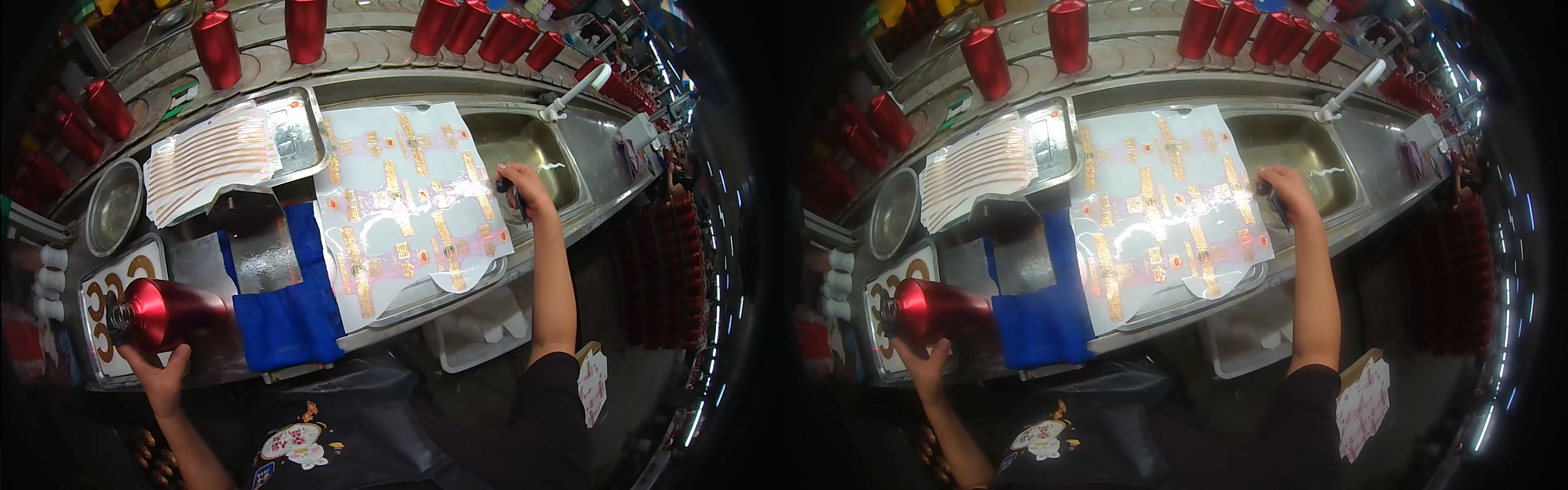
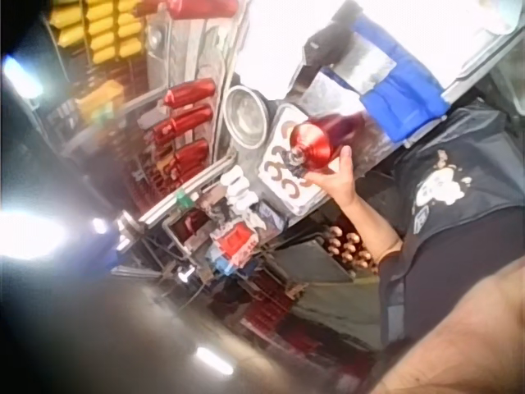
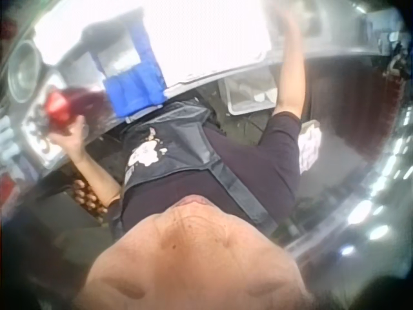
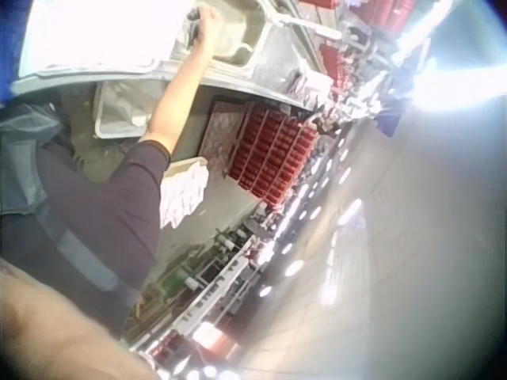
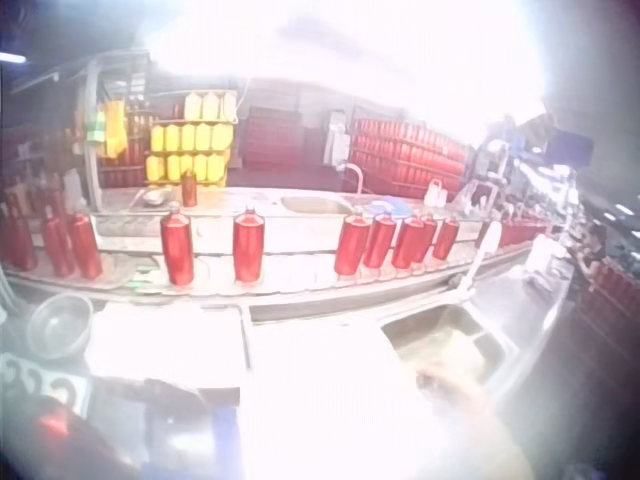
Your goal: The person applies gold crescent-shaped stickers and rectangular paper labels to red cylindrical bottles. They wipe the bottle surface, peel and position the stickers, smooth them with a tool, and place the finished bottle on a rack.
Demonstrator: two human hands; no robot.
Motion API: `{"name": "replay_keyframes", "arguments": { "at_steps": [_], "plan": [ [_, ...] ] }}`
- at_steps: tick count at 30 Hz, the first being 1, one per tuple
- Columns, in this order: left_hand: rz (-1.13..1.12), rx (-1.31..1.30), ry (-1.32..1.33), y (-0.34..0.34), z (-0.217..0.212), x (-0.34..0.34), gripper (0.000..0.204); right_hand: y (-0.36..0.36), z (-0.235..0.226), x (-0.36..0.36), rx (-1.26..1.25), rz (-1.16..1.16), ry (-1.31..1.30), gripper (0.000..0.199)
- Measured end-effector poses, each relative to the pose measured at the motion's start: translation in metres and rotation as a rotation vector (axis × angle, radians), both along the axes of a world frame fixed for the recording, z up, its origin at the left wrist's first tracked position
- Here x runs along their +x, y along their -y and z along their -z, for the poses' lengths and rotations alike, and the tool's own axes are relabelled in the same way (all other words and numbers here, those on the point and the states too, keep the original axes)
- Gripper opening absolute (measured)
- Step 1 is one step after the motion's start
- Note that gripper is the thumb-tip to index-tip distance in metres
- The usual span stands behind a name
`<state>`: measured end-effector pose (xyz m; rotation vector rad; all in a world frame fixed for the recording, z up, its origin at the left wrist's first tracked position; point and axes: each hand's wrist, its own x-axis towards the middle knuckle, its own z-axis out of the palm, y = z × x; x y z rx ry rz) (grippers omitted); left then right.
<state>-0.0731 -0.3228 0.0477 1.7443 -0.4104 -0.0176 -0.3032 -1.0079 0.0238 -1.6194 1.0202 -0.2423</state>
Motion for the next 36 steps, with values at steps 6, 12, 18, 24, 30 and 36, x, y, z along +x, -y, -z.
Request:
{"name": "replay_keyframes", "arguments": {
  "at_steps": [6,12,18,24,30,36],
  "plan": [
    [0.006,-0.008,0.019,0.006,-0.007,-0.001,0.092,-0.034,-0.014,0.044,-0.628,-0.158,-0.069,0.041],
    [0.027,0.086,-0.018,0.012,-0.013,-0.002,0.110,-0.012,0.002,0.054,-0.706,-0.192,-0.177,0.050],
    [0.073,0.069,-0.006,0.022,-0.020,0.001,0.115,-0.039,-0.021,0.072,-0.850,-0.121,-0.225,0.045],
    [0.066,-0.003,-0.002,0.029,-0.021,0.001,0.114,-0.098,-0.049,0.104,-0.872,-0.163,-0.125,0.036],
    [0.074,0.162,0.087,0.029,-0.025,-0.004,0.121,-0.175,-0.053,0.138,-0.757,-0.352,0.031,0.029],
    [-0.044,0.242,0.129,-0.051,-0.017,0.039,0.076,-0.207,-0.059,0.138,-0.686,-0.399,0.049,0.028]
  ]
}}
